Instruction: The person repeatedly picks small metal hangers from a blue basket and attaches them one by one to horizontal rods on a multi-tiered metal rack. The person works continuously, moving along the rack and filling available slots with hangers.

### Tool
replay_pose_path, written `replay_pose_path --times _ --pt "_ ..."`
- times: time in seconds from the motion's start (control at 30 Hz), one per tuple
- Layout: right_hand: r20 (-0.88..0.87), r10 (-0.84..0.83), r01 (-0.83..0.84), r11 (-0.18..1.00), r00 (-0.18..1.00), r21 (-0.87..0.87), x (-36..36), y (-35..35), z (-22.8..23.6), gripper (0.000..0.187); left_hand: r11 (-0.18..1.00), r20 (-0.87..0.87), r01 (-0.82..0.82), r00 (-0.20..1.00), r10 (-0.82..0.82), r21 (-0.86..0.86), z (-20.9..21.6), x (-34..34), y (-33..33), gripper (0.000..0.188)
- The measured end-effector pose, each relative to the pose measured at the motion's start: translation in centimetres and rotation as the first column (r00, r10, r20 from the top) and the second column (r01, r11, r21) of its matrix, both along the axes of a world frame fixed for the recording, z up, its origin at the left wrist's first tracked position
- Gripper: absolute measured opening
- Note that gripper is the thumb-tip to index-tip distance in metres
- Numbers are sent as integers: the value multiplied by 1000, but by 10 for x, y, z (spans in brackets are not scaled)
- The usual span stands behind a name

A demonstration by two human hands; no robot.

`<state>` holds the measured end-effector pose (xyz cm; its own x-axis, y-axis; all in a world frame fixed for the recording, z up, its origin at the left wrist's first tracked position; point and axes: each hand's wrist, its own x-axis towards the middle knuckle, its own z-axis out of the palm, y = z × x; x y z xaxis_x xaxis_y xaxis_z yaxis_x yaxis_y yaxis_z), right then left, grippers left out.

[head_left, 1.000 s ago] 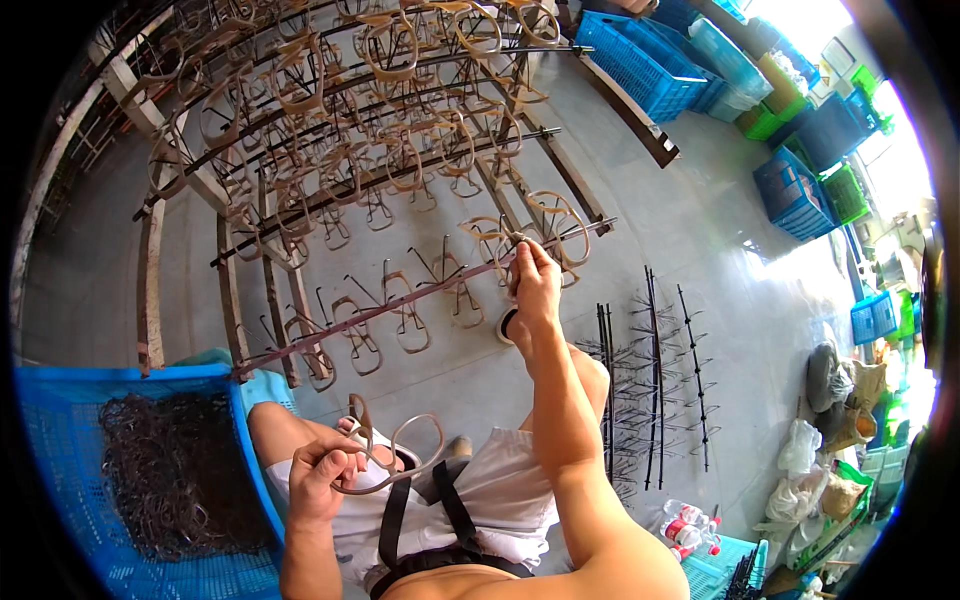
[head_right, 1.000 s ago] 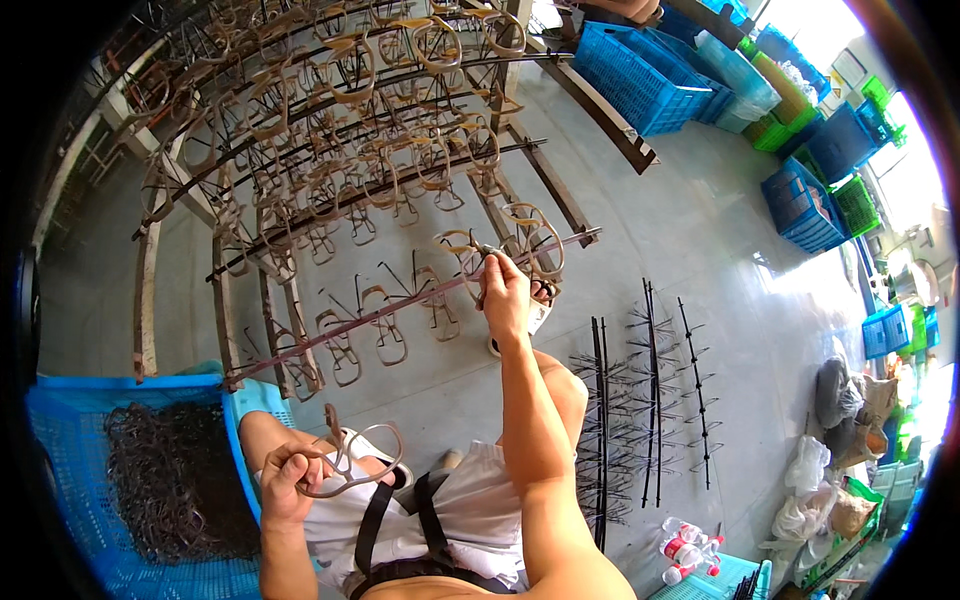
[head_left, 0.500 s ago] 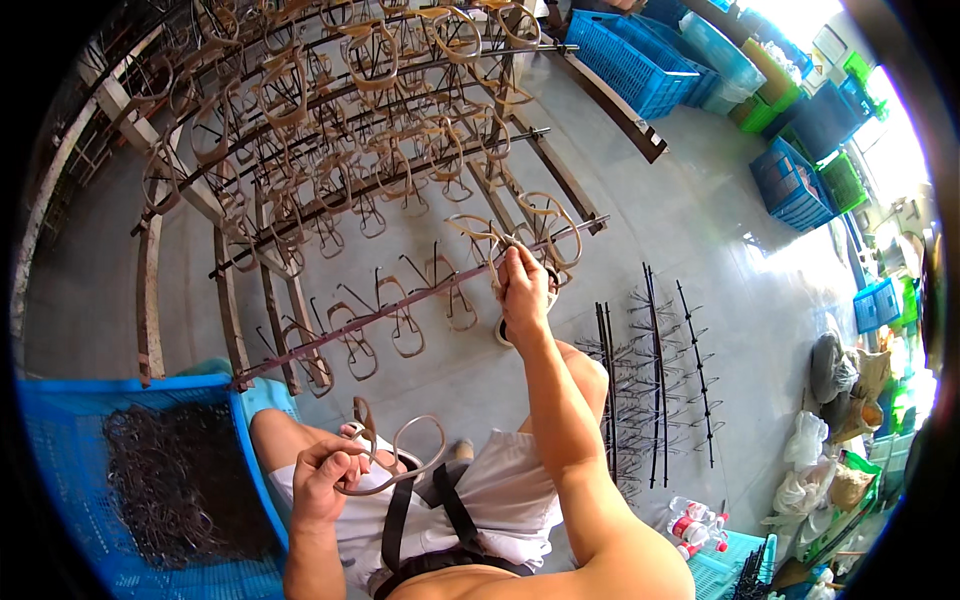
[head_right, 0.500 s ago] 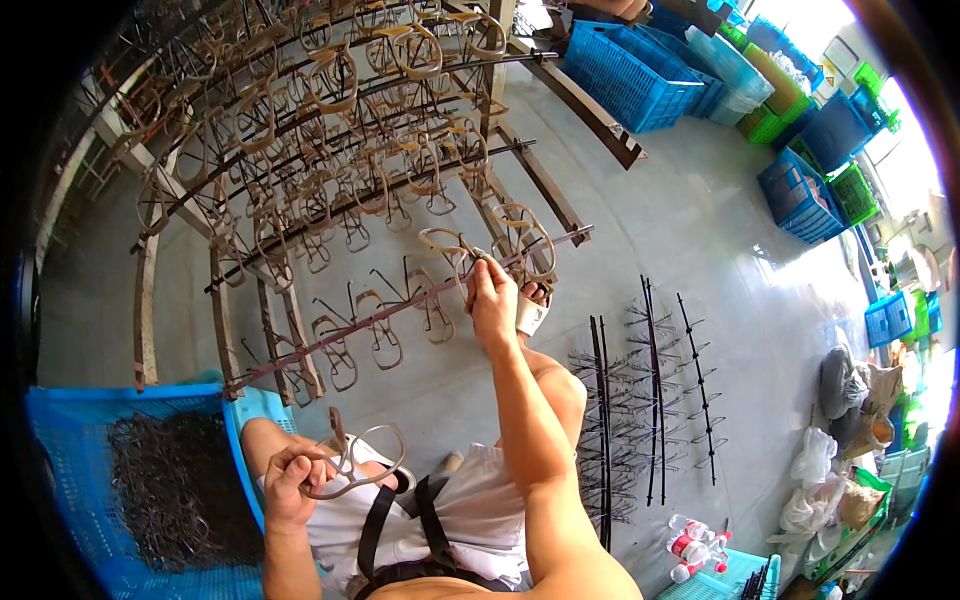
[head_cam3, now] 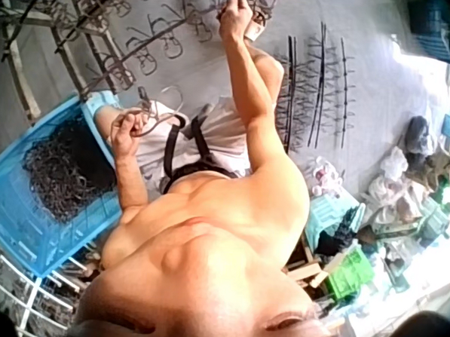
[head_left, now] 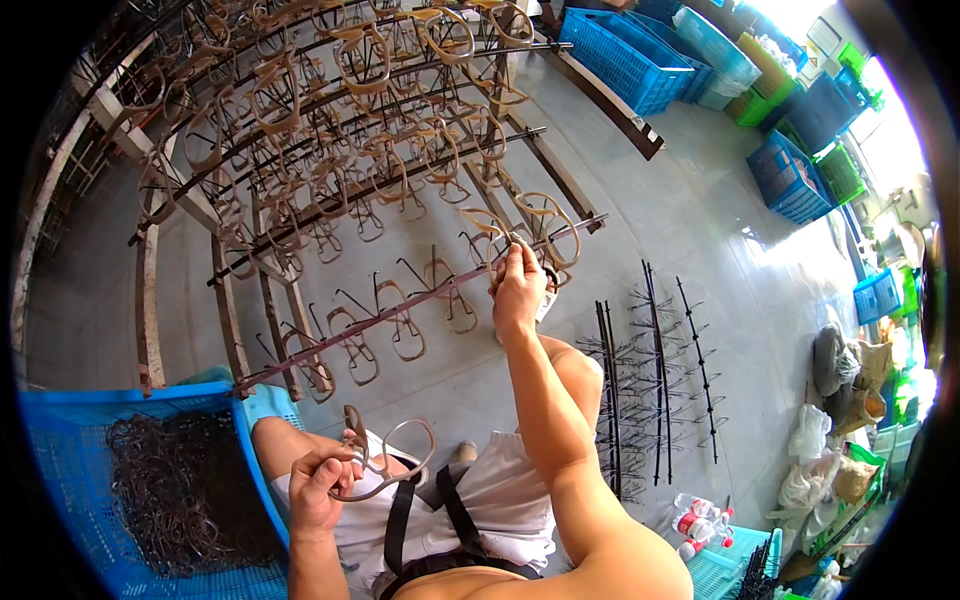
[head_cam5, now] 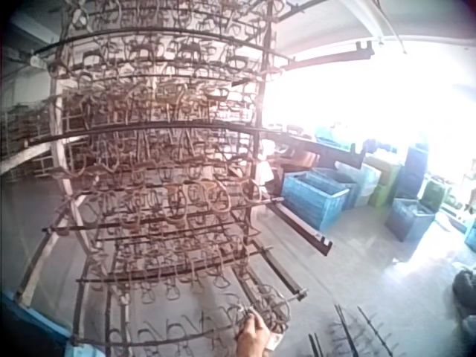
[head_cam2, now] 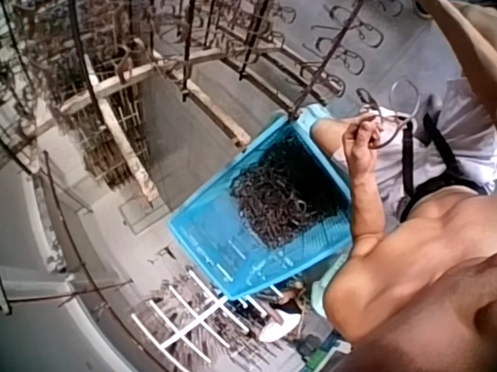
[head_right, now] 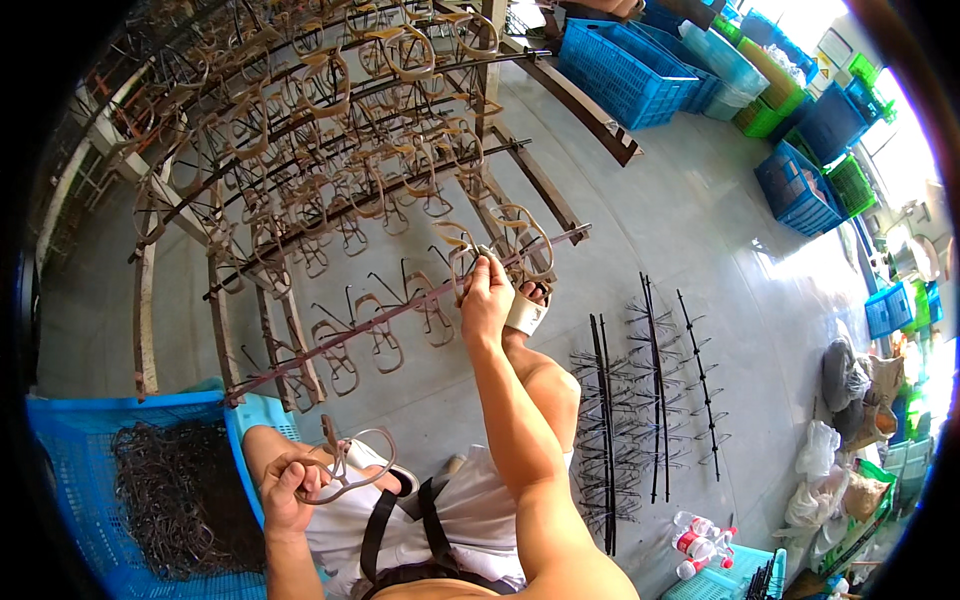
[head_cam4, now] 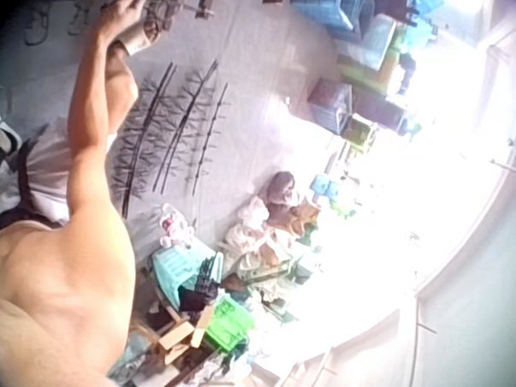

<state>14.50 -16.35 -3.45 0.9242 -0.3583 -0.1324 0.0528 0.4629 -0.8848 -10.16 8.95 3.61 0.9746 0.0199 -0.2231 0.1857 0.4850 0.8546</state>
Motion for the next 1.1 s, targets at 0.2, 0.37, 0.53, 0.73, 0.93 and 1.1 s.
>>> replay_pose_path --times 0.2,0.37,0.53,0.73,0.93,1.1 --pt "11 32 -31 998 999 -60 0 -7 0 16 1000 -10 -7 1000 7 2 1 0 0 29" --pt "43 134 -133 991 990 -22 2 -22 4 15 1000 8 -20 1000 20 -16 -1 -1 2 30" --pt "6 179 -179 984 984 9 0 -30 16 16 1000 2 -18 1000 18 -10 0 -1 2 31" --pt "9 191 -191 978 982 79 -2 -28 11 17 1000 4 -2 1000 2 -13 0 1 -3 31" --pt "32 196 -197 979 980 46 -7 -22 4 19 1000 1 -5 1000 5 -15 -1 0 -3 29" --pt "71 134 -112 959 988 -259 -10 -6 -9 20 1000 13 17 1000 -16 -14 -5 0 -4 28"
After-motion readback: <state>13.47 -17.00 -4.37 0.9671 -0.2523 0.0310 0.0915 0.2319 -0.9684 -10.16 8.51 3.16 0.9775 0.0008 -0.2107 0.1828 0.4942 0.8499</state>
